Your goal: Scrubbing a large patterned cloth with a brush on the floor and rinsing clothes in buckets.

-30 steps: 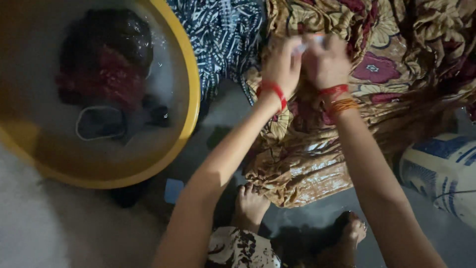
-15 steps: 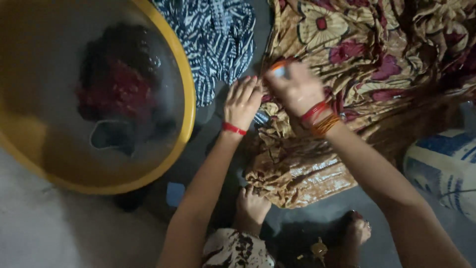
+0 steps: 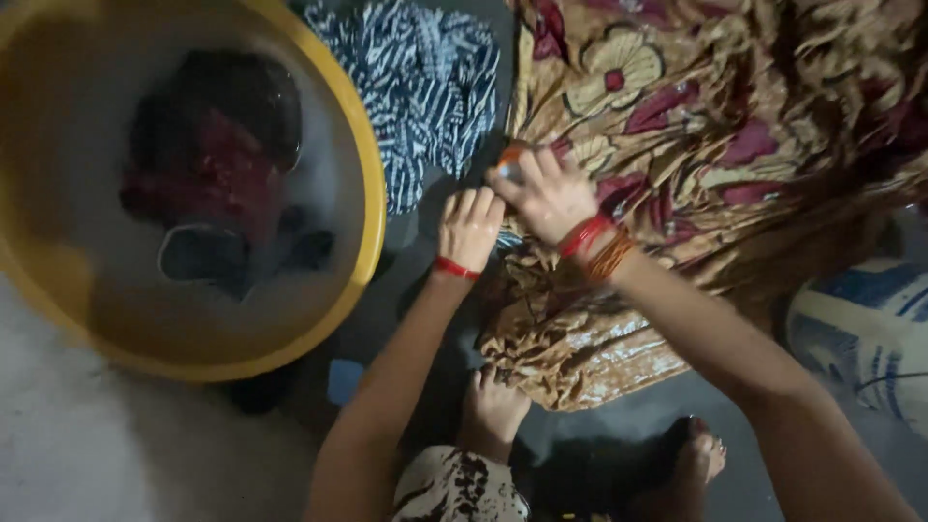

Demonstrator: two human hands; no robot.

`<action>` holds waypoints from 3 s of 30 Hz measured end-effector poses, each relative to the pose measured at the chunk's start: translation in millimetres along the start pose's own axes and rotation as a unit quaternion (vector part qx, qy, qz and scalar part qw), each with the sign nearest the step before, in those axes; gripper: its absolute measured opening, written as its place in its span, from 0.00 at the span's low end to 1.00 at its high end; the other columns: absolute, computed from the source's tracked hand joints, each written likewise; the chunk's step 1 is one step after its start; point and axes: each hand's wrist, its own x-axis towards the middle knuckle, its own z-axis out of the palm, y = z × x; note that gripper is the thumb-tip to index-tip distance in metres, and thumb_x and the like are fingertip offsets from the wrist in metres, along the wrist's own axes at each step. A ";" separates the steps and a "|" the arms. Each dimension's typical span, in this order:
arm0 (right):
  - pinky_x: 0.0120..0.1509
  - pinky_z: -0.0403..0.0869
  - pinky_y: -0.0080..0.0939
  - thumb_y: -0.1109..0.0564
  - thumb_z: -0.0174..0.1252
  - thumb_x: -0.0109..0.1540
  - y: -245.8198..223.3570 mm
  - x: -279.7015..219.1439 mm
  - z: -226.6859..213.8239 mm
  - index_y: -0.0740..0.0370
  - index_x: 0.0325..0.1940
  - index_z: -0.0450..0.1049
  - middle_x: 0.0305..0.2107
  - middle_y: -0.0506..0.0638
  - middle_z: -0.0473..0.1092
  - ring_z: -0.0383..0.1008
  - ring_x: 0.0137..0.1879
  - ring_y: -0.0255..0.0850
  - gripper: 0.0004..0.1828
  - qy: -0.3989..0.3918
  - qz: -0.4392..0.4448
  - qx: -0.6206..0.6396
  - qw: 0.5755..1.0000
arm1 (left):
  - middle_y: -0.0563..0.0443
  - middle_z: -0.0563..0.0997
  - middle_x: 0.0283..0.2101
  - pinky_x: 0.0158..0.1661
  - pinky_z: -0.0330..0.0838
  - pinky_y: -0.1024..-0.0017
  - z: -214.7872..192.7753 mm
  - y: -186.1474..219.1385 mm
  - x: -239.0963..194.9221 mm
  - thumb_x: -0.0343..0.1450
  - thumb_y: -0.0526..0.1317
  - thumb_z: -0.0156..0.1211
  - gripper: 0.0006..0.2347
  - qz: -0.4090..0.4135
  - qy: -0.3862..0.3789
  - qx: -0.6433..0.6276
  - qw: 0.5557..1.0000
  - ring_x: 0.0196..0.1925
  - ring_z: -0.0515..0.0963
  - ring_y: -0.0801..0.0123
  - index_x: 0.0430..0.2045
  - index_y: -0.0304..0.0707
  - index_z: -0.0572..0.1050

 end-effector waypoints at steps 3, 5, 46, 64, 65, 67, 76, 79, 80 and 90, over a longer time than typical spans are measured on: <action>0.34 0.77 0.39 0.62 0.63 0.70 47.3 0.6 26.2 0.49 0.56 0.78 0.41 0.56 0.72 0.75 0.39 0.45 0.12 0.120 0.001 0.010 0.993 | 0.53 0.73 0.37 0.47 0.71 0.62 -5.0 1.0 -6.9 0.69 0.37 0.57 0.04 -0.002 -0.018 0.002 1.000 0.43 0.75 0.63 0.33 0.42 0.76; 0.34 0.78 0.44 0.60 0.63 0.68 106.9 7.5 45.8 0.49 0.57 0.77 0.44 0.58 0.71 0.75 0.43 0.50 0.14 0.133 0.035 -0.017 0.990 | 0.53 0.74 0.38 0.47 0.72 0.60 0.1 9.8 3.2 0.69 0.38 0.56 0.05 -0.026 -0.070 0.027 0.997 0.44 0.76 0.63 0.34 0.42 0.77; 0.35 0.78 0.39 0.61 0.60 0.58 48.4 -8.5 0.4 0.32 0.52 0.76 0.36 0.49 0.69 0.72 0.41 0.44 0.24 -0.177 -0.188 0.031 0.966 | 0.55 0.77 0.36 0.37 0.78 0.67 -15.3 39.3 -52.5 0.67 0.39 0.61 0.02 0.015 -0.064 -0.004 0.998 0.40 0.80 0.67 0.28 0.44 0.75; 0.37 0.77 0.39 0.54 0.61 0.62 78.7 34.4 -2.9 0.37 0.64 0.74 0.37 0.52 0.70 0.73 0.41 0.45 0.25 -0.056 -0.124 -0.020 0.990 | 0.41 0.84 0.29 0.32 0.80 0.56 -12.4 50.8 -48.4 0.66 0.36 0.57 0.06 -0.055 -0.389 -0.091 0.915 0.34 0.85 0.52 0.25 0.41 0.82; 0.39 0.76 0.45 0.56 0.60 0.64 114.1 45.4 24.9 0.39 0.65 0.74 0.43 0.55 0.69 0.71 0.48 0.50 0.24 0.036 -0.065 -0.054 0.996 | 0.40 0.84 0.30 0.32 0.80 0.55 6.2 43.3 -41.9 0.65 0.36 0.57 0.06 -0.029 -0.395 -0.090 0.914 0.34 0.85 0.51 0.24 0.40 0.82; 0.40 0.75 0.51 0.58 0.60 0.66 160.6 48.5 50.8 0.40 0.65 0.74 0.50 0.58 0.68 0.70 0.54 0.55 0.24 0.123 -0.002 -0.089 0.988 | 0.39 0.83 0.30 0.32 0.80 0.55 19.2 36.9 -8.1 0.65 0.36 0.58 0.05 -0.003 -0.402 -0.092 0.911 0.34 0.85 0.50 0.24 0.39 0.82; 0.45 0.77 0.59 0.49 0.63 0.65 173.2 -153.9 1.2 0.44 0.71 0.74 0.53 0.69 0.65 0.70 0.52 0.65 0.28 0.053 0.184 0.031 0.981 | 0.49 0.76 0.42 0.42 0.79 0.59 50.0 29.9 22.7 0.63 0.49 0.57 0.14 -0.096 -0.151 -0.005 0.984 0.50 0.73 0.57 0.35 0.42 0.75; 0.45 0.77 0.59 0.49 0.64 0.66 163.2 -172.8 -9.1 0.43 0.67 0.75 0.57 0.68 0.66 0.70 0.53 0.66 0.23 0.062 0.199 0.001 0.978 | 0.49 0.77 0.44 0.38 0.81 0.64 71.4 29.7 -0.8 0.70 0.37 0.52 0.05 -0.090 -0.116 0.022 0.989 0.54 0.75 0.56 0.35 0.39 0.75; 0.45 0.77 0.58 0.48 0.64 0.69 164.4 -166.4 -7.3 0.42 0.65 0.76 0.56 0.66 0.68 0.71 0.54 0.64 0.19 0.049 0.211 -0.020 0.976 | 0.48 0.77 0.43 0.37 0.81 0.63 72.7 30.7 -6.5 0.71 0.37 0.52 0.05 -0.087 -0.137 0.031 0.986 0.53 0.75 0.56 0.34 0.39 0.75; 0.43 0.78 0.52 0.56 0.58 0.57 0.9 -25.2 -24.6 0.35 0.67 0.72 0.36 0.51 0.69 0.72 0.41 0.44 0.33 0.083 -0.052 -0.023 0.995 | 0.45 0.74 0.45 0.37 0.79 0.62 51.9 16.0 51.8 0.66 0.42 0.54 0.15 -0.152 -0.138 0.019 0.978 0.47 0.77 0.55 0.43 0.34 0.75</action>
